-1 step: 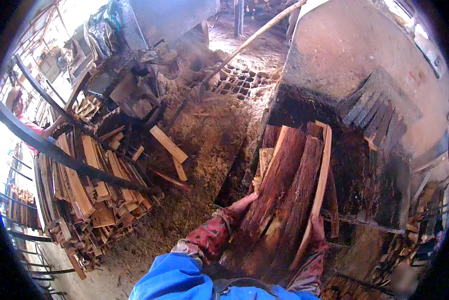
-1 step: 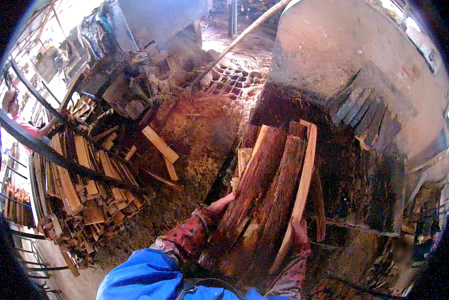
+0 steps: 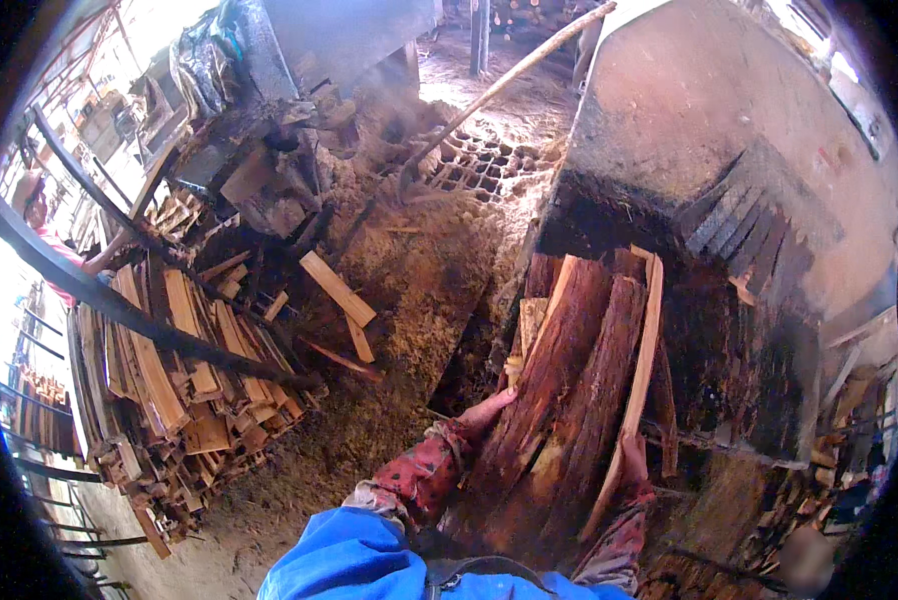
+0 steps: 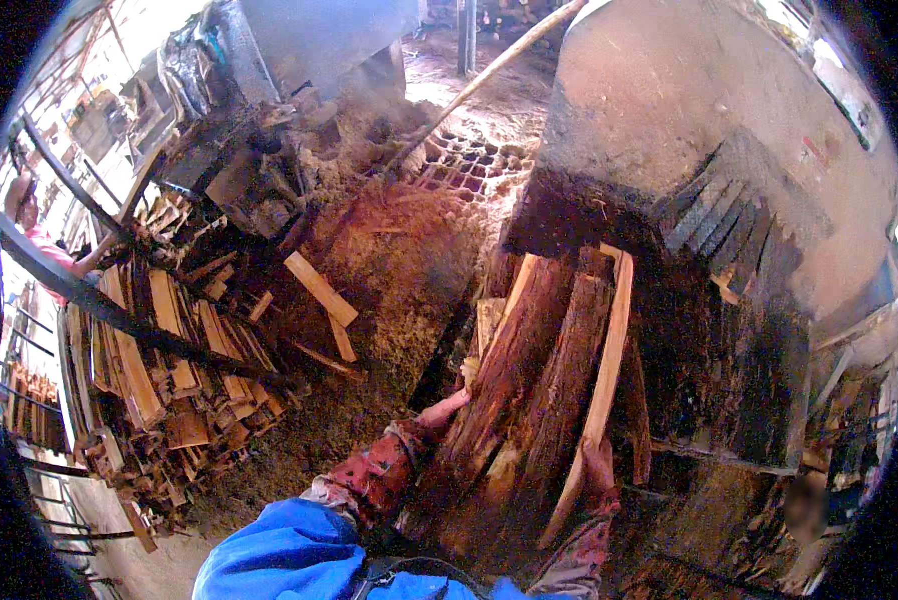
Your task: The person picks up bundles of split firewood from a pile and places them onto a metal cart. The person repeatedly lifts the wood with both hands and stacks it in a neat pile on the cart.
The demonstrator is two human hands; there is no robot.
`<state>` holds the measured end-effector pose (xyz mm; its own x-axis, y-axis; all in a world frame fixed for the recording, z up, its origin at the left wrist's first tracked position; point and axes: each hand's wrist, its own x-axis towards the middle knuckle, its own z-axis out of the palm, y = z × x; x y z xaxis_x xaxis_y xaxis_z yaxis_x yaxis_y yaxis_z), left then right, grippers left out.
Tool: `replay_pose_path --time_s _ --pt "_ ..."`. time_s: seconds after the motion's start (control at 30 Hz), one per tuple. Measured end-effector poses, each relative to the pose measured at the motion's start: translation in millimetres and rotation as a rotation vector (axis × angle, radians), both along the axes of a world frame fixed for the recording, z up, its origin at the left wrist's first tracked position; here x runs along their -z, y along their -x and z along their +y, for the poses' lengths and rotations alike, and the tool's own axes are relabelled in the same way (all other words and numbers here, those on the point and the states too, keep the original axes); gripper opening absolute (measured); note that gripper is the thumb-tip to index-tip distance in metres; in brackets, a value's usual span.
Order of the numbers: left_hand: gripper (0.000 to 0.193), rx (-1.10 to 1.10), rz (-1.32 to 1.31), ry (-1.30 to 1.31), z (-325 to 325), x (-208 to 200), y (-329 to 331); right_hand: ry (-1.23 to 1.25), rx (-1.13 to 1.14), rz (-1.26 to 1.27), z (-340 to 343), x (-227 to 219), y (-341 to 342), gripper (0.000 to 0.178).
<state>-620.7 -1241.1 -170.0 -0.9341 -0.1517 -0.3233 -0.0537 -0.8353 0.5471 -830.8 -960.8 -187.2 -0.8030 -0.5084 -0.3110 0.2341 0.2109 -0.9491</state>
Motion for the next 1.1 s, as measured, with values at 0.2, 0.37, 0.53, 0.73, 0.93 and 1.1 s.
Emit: replay_pose_path --time_s 0.2,0.37,0.53,0.73,0.93,1.1 --pt "0.07 0.092 -0.029 -0.035 -7 3 -6 0.142 -0.018 -0.122 2 2 -17 0.041" --pt "0.067 -0.007 -0.027 0.09 -6 15 -43 0.082 -0.091 -0.055 -9 -9 -51 0.039" --pt "0.07 -0.089 -0.01 0.091 -3 -6 -78 0.066 -0.044 -0.019 -14 -10 -79 0.042" --pt "0.088 -0.158 0.008 0.01 -9 -16 -114 0.159 -0.142 -0.028 -31 -5 -75 0.054" --pt "0.107 -0.392 0.074 0.156 3 -44 -142 0.199 -0.448 -0.002 -71 -44 -76 0.058" --pt "0.097 -0.575 -0.087 0.314 30 -33 -142 0.218 -0.536 -0.092 -92 -47 -48 0.06"
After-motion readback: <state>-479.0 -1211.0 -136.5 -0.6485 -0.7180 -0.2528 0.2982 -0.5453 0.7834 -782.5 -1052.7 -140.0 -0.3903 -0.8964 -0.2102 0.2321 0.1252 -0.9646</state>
